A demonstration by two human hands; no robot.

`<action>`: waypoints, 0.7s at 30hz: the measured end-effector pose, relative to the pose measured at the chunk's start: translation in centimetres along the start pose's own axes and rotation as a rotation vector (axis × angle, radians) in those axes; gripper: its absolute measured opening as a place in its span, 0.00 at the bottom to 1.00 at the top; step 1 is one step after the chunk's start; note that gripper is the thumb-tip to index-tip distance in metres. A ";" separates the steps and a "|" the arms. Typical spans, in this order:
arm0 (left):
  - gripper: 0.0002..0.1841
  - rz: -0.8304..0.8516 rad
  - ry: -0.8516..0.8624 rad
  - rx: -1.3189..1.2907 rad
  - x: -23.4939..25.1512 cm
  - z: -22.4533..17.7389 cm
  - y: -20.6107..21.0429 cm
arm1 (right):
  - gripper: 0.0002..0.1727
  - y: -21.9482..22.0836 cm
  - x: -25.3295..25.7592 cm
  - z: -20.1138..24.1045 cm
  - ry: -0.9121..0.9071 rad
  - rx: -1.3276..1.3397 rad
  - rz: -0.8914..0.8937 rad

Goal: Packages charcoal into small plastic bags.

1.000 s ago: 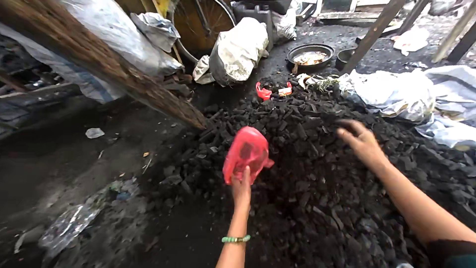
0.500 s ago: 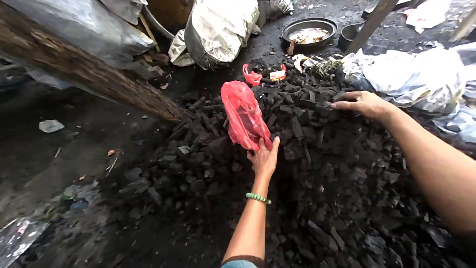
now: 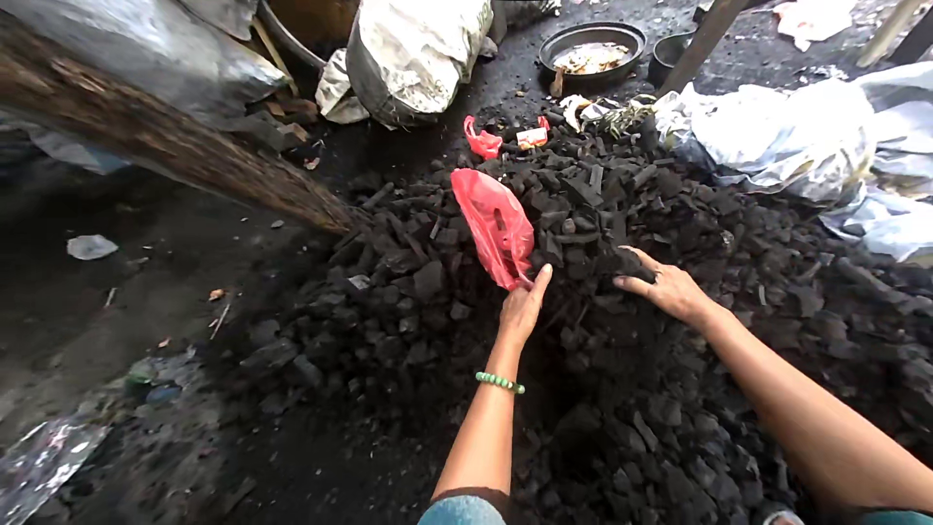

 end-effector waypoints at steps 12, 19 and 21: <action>0.41 0.091 -0.079 0.056 -0.2 1.3 1.1 | 0.38 3.9 -1.8 -1.0 -0.005 0.221 -0.039; 0.36 0.102 0.026 -0.099 -2.6 4.8 3.1 | 0.34 3.7 -5.0 -1.7 0.052 0.427 -0.098; 0.34 0.009 0.095 -0.051 -4.1 5.7 3.7 | 0.35 5.4 -7.2 -2.1 0.085 0.417 -0.080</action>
Point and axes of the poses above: each hand's wrist, its own x-axis towards the middle knuckle, its own y-axis out of the palm, z = x × y, the point moved 6 cm from there along x, towards the middle knuckle, and after that the axes turned 13 degrees about -y, right-handed, at the moved point
